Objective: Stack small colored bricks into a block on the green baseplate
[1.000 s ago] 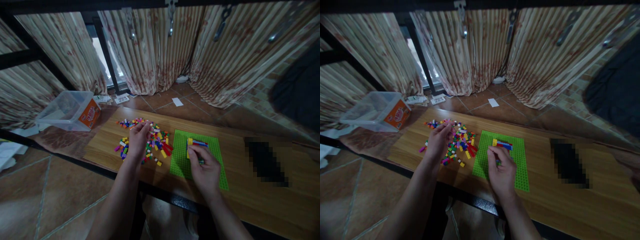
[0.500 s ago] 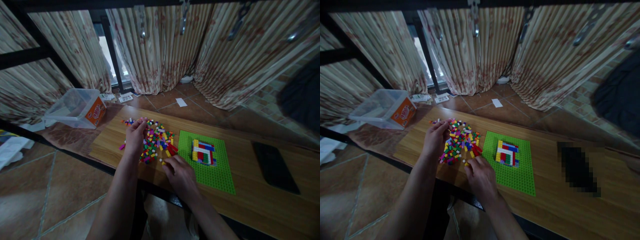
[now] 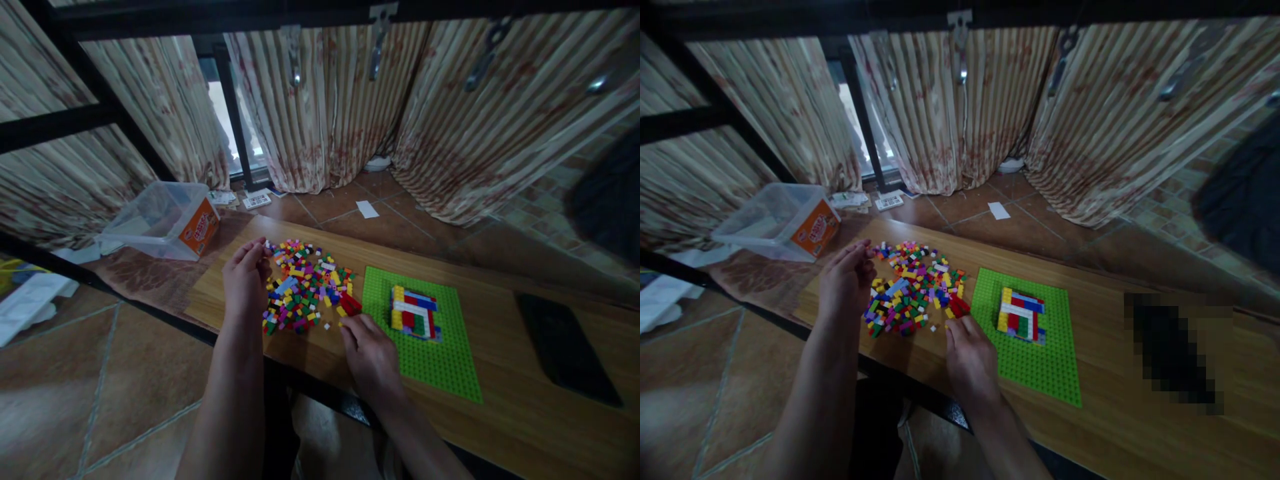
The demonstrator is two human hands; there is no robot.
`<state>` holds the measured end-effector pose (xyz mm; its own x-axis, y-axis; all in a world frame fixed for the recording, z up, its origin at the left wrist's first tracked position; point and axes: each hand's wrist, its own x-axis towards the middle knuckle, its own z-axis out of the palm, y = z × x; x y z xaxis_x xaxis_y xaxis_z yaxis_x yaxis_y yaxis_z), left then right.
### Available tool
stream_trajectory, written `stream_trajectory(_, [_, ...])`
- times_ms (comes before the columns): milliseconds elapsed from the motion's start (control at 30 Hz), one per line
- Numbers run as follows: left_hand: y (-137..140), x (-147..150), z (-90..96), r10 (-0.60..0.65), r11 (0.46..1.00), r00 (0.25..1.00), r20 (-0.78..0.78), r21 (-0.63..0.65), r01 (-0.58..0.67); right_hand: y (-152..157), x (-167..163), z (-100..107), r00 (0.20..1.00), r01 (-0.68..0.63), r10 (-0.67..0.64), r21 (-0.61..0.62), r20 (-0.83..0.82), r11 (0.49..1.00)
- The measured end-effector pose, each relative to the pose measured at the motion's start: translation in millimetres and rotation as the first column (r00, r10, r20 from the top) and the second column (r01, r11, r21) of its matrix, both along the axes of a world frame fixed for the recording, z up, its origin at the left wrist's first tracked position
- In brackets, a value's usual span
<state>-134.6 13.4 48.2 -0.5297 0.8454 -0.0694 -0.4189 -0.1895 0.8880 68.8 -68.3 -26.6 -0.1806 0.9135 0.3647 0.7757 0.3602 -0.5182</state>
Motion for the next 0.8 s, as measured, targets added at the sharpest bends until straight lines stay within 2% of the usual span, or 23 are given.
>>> stream_trajectory(133, [-2.1,-11.2,1.4,0.036,0.999,0.998,0.055,-0.026,-0.035,5.7,-1.7,-1.7,0.999,0.011,-0.010,0.011,-0.054,1.000])
stream_trajectory(200, [-2.5,-12.3,-0.2,0.006,0.998,1.000,-0.019,-0.067,-0.008,9.1,-4.0,-1.0,0.996,0.019,-0.018,0.007,-0.083,1.000])
stream_trajectory(267, [-2.5,-10.7,-3.7,-0.067,0.991,0.981,-0.184,-0.129,0.044,13.3,-7.3,1.6,0.994,0.025,-0.024,0.008,-0.104,1.000])
stream_trajectory(367, [-1.7,-5.7,-11.5,-0.214,0.967,0.874,-0.437,-0.222,0.126,21.6,-14.1,7.5,0.996,0.021,-0.018,0.036,-0.083,0.999])
stream_trajectory(433, [-0.9,-2.9,-16.3,-0.279,0.953,0.797,-0.536,-0.260,0.158,28.4,-19.7,10.8,0.999,0.014,-0.012,0.061,-0.041,0.998])
stream_trajectory(533, [-0.3,-0.9,-19.7,-0.312,0.945,0.728,-0.610,-0.278,0.172,38.6,-28.7,12.0,1.000,0.006,-0.008,0.080,0.029,0.997])
stream_trajectory(667, [-0.3,0.4,-19.4,-0.308,0.948,0.685,-0.660,-0.273,0.163,49.0,-39.3,7.8,0.994,0.002,-0.009,0.062,0.111,0.998])
stream_trajectory(800, [-0.3,2.3,-18.5,-0.333,0.942,0.619,-0.711,-0.273,0.193,53.3,-46.1,5.5,0.994,-0.003,-0.001,0.031,0.113,1.000])
